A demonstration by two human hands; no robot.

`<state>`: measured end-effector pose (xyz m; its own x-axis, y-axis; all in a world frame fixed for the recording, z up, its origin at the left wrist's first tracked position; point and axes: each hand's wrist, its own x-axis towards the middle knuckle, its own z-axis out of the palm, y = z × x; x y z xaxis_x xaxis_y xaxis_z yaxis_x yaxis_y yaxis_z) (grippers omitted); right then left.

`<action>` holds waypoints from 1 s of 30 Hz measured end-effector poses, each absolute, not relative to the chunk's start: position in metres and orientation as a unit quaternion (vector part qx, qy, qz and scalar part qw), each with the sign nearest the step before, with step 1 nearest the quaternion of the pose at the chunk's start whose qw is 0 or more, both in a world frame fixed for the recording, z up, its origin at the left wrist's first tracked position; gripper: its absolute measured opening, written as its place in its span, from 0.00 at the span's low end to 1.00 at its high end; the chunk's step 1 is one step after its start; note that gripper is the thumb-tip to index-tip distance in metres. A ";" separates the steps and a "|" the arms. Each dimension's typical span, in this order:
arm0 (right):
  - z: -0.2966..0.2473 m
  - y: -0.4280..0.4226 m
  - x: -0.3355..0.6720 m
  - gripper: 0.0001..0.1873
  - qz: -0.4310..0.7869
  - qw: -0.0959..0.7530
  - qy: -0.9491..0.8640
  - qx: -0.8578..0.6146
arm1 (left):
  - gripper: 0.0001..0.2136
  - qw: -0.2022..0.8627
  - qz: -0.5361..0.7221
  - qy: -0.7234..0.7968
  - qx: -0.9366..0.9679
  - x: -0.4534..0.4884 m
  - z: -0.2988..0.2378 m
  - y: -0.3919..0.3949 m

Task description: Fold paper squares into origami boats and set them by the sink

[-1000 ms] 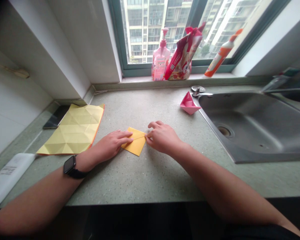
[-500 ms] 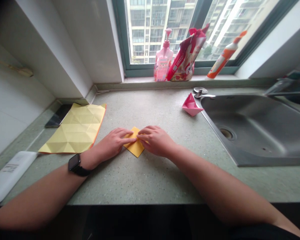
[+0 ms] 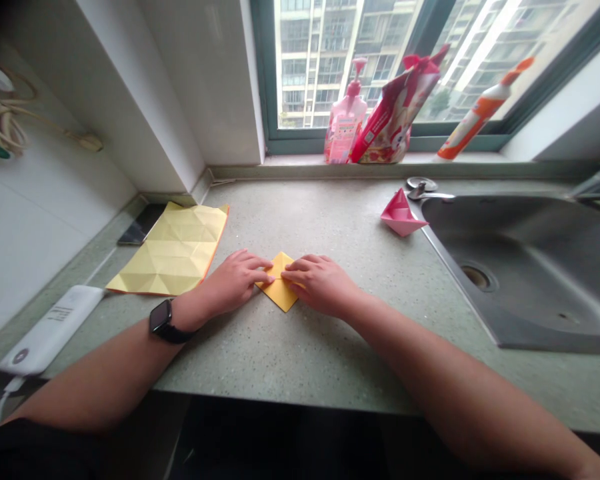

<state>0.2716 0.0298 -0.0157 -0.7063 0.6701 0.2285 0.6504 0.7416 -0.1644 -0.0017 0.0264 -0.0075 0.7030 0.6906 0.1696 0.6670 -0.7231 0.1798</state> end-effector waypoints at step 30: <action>-0.014 0.035 0.281 0.14 0.068 0.146 -0.938 -0.308 | 0.17 0.047 0.078 0.345 0.934 0.003 0.001 0.010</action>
